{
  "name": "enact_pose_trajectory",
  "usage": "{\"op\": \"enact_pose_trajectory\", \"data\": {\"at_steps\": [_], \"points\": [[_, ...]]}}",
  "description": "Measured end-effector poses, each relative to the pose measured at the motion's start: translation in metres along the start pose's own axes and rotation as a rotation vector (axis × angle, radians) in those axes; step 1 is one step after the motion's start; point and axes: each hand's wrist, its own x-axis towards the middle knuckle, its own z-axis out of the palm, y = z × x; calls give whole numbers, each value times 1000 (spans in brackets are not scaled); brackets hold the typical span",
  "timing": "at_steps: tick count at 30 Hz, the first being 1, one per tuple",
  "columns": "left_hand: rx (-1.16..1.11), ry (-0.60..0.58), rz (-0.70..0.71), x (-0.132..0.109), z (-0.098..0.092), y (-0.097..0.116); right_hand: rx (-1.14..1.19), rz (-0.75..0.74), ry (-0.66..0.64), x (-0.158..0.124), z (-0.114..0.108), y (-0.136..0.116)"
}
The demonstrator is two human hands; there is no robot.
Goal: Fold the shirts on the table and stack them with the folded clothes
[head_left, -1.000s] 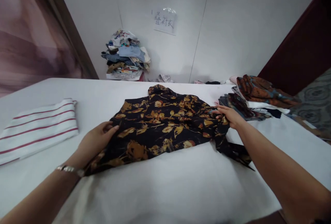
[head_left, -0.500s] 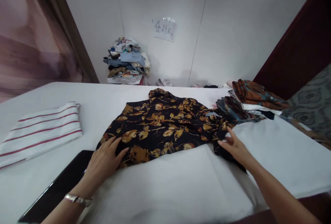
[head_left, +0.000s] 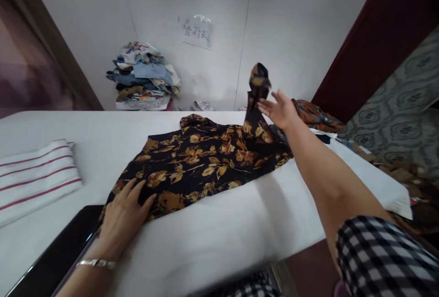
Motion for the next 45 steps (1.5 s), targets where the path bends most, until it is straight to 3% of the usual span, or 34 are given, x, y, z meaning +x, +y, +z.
{"op": "enact_pose_trajectory", "data": {"at_steps": [3,8,11,14,19,23,27,29,32,34,36,38,41,45], "points": [[-67,65,0,0,-1,-6,-318,49,33,8,-11,38],[-120,-3,-154,-1,-10,-5,-842,-10,215,-41,-73,102],[-148,5,-167,0,-15,-2,-1091,7,118,-67,-109,122],[-195,-1,-196,2,-18,-2,-1252,-11,79,-76,-126,130],[-377,-84,-344,0,-27,-10,-1268,49,147,-61,-129,121],[-457,36,-349,-27,-39,-11,-1299,80,204,-57,-134,112],[-332,-45,-231,-57,-36,-12,-1375,146,181,-73,-145,121],[-320,-92,-236,-63,-34,-15,-1391,150,199,-82,-148,127],[-280,-114,-275,-61,-40,-19,-1391,83,241,-92,-144,132],[-206,-92,-256,-53,-46,-15,-1377,-102,247,-97,-131,133],[-123,-56,-196,-42,-49,-7,-1326,-327,177,-103,-109,133],[-73,-34,-68,-26,-45,5,-1250,-452,25,-112,-81,135],[-29,-66,132,3,-32,21,-1207,-403,-201,-124,-44,143],[51,-202,177,35,-23,27,-1376,-100,-347,-133,-26,161]]}}
